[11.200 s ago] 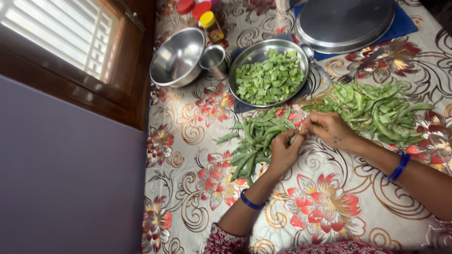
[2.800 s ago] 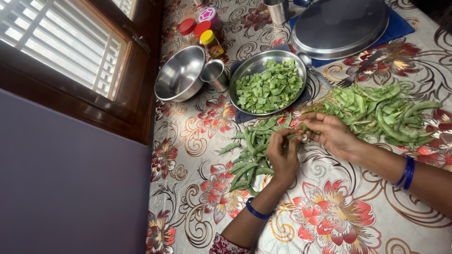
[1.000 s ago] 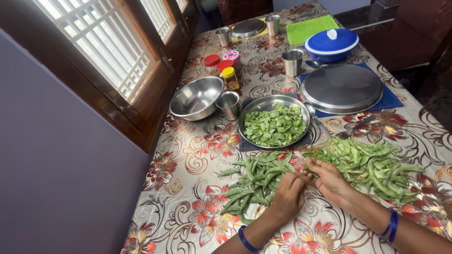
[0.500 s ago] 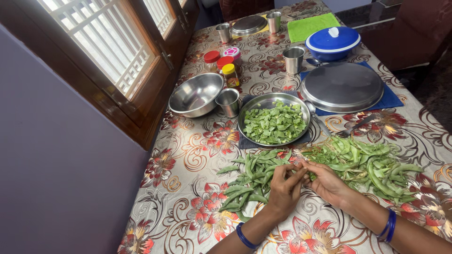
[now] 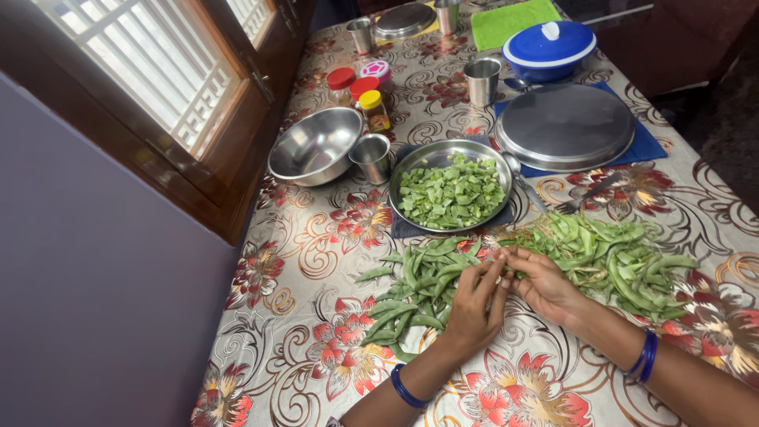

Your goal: The person is using their hands to snap the ends off green beans and break them into smaller pieces, placing the prepared pieces into a metal bowl.

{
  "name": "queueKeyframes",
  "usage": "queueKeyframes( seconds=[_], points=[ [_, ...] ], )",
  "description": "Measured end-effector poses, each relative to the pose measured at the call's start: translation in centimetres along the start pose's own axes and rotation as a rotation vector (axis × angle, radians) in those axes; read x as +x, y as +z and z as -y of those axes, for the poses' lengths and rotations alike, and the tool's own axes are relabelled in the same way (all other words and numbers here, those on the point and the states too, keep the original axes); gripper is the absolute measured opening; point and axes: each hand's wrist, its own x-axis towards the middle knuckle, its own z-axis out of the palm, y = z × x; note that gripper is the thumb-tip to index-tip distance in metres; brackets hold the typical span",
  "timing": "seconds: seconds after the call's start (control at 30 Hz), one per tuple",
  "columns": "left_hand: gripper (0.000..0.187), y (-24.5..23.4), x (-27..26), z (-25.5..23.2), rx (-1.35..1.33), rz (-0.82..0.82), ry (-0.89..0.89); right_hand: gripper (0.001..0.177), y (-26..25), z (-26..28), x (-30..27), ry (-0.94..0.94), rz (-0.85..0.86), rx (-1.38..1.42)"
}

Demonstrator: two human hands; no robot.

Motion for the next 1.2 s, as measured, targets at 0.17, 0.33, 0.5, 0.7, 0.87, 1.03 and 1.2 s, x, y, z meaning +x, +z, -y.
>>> queueKeyframes(
  seconds=[0.17,0.33,0.5,0.7,0.87,1.03,1.2],
  points=[
    [0.033,0.2,0.1,-0.3,-0.005,-0.019,-0.013,0.02,0.4,1.5,0.2,0.023,-0.156,-0.08],
    [0.03,0.3,0.0,0.3,0.012,0.068,-0.077,0.021,0.7,4.2,0.2,-0.098,-0.226,-0.119],
    [0.026,0.6,-0.3,0.9,0.137,0.114,-0.042,0.023,1.8,8.0,2.9,-0.106,-0.31,0.04],
    [0.033,0.6,-0.6,1.1,0.203,0.116,-0.015,0.047,6.4,10.3,11.9,-0.225,-0.208,-0.374],
    [0.032,0.7,-0.9,1.5,0.221,0.11,-0.019,0.064,12.4,11.4,15.5,-0.512,-0.313,-1.118],
    [0.044,0.5,-1.0,1.6,0.332,0.14,-0.008,0.059,13.1,9.5,11.2,-0.49,-0.206,-1.28],
    [0.075,-0.5,0.3,-0.2,0.46,0.253,-0.128,0.038,8.9,6.4,4.0,-0.608,0.076,-1.412]
  ],
)
